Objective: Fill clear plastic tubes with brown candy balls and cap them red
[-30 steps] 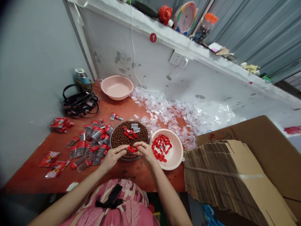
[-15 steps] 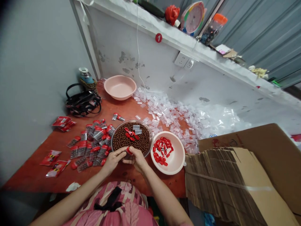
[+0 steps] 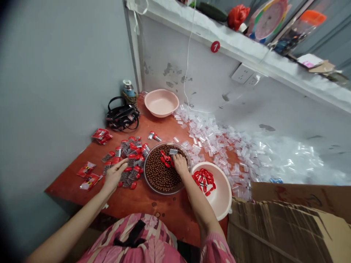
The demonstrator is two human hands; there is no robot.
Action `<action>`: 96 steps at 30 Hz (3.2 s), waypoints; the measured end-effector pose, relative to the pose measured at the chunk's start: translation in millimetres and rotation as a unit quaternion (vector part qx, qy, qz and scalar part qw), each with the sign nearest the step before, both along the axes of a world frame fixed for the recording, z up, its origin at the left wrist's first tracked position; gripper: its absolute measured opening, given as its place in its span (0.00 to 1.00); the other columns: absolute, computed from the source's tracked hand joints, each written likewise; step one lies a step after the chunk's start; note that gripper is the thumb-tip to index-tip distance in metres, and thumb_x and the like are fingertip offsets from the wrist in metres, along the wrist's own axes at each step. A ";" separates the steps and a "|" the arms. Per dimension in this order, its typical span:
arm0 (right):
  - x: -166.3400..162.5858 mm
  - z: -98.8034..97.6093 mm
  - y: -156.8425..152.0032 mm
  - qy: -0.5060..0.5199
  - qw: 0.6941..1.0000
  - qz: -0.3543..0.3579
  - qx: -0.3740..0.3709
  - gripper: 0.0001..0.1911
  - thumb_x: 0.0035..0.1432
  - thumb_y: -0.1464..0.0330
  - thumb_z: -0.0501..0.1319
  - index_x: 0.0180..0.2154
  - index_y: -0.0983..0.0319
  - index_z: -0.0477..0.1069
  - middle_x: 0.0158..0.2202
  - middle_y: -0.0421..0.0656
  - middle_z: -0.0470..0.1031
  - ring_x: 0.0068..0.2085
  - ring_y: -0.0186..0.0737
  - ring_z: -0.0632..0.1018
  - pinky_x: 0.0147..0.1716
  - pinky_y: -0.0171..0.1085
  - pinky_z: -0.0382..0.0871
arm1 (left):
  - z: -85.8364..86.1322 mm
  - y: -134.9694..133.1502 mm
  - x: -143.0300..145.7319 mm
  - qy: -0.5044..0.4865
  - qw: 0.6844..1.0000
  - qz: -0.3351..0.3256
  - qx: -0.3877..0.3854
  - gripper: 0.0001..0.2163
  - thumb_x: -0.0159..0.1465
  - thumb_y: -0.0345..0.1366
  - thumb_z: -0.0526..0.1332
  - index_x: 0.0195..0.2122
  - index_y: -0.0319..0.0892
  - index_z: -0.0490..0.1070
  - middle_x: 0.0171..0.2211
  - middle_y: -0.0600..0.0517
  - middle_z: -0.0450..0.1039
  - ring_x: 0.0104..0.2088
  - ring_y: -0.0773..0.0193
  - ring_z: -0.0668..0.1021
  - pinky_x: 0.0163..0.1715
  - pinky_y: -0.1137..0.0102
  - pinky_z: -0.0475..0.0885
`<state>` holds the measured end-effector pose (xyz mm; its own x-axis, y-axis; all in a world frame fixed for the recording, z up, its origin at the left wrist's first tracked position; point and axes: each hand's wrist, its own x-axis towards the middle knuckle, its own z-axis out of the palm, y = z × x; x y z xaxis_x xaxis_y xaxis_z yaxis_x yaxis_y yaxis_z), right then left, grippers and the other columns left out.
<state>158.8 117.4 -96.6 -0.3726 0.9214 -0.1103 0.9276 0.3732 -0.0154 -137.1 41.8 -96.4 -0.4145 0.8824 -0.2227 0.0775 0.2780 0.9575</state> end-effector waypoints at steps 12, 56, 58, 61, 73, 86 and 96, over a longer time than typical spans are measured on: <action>6.0 10.9 -23.4 0.010 0.998 0.034 -0.042 0.15 0.53 0.71 0.51 0.45 0.65 0.60 0.42 0.50 0.64 0.43 0.42 0.65 0.41 0.38 0.59 | 4.4 -37.3 31.5 -0.044 0.990 -0.127 -0.040 0.18 0.53 0.44 0.57 0.41 0.40 0.71 0.43 0.47 0.72 0.45 0.57 0.72 0.47 0.63 0.63; -17.9 33.9 -96.3 0.491 0.869 0.028 -0.052 0.12 0.53 0.66 0.56 0.41 0.59 0.69 0.41 0.44 0.72 0.42 0.35 0.72 0.43 0.36 0.65 | 16.7 -9.9 98.8 -0.084 0.923 -0.372 0.042 0.15 0.52 0.37 0.57 0.40 0.40 0.72 0.40 0.50 0.73 0.42 0.58 0.73 0.46 0.64 0.65; -17.1 31.4 -99.9 0.483 0.871 0.036 -0.083 0.15 0.52 0.65 0.57 0.44 0.58 0.67 0.42 0.43 0.71 0.43 0.35 0.72 0.43 0.36 0.65 | 13.1 -12.4 94.2 -0.053 0.922 -0.382 0.044 0.14 0.53 0.37 0.57 0.39 0.42 0.72 0.40 0.50 0.73 0.41 0.59 0.73 0.45 0.64 0.65; -10.4 25.9 -94.1 0.506 0.855 -0.049 -0.108 0.21 0.51 0.63 0.57 0.49 0.57 0.62 0.40 0.41 0.72 0.40 0.35 0.73 0.41 0.36 0.66 | 5.0 -13.0 88.2 -0.044 0.931 -0.361 0.044 0.13 0.54 0.38 0.57 0.39 0.42 0.71 0.40 0.50 0.73 0.41 0.59 0.73 0.45 0.64 0.65; -33.3 -0.3 -5.9 0.195 0.965 -0.167 -0.057 0.11 0.56 0.66 0.51 0.39 0.59 0.68 0.39 0.45 0.72 0.39 0.40 0.72 0.39 0.37 0.64 | -0.3 -16.4 83.5 -0.210 0.937 -0.276 -0.036 0.18 0.52 0.44 0.59 0.40 0.37 0.66 0.39 0.46 0.72 0.38 0.59 0.74 0.40 0.63 0.70; -21.0 25.0 -24.8 0.392 0.914 -0.075 -0.073 0.14 0.56 0.65 0.51 0.44 0.59 0.66 0.40 0.42 0.71 0.41 0.36 0.71 0.42 0.35 0.63 | 4.2 -6.6 86.5 -0.215 0.949 -0.226 -0.039 0.22 0.52 0.45 0.59 0.44 0.35 0.67 0.42 0.45 0.71 0.40 0.57 0.74 0.40 0.61 0.71; -27.2 59.4 -79.5 0.333 0.941 0.051 -0.011 0.16 0.58 0.67 0.49 0.48 0.60 0.62 0.39 0.45 0.70 0.40 0.35 0.70 0.41 0.34 0.63 | 25.0 -9.5 93.9 0.007 0.954 -0.295 0.048 0.15 0.54 0.40 0.57 0.40 0.40 0.72 0.40 0.49 0.73 0.40 0.58 0.74 0.43 0.64 0.67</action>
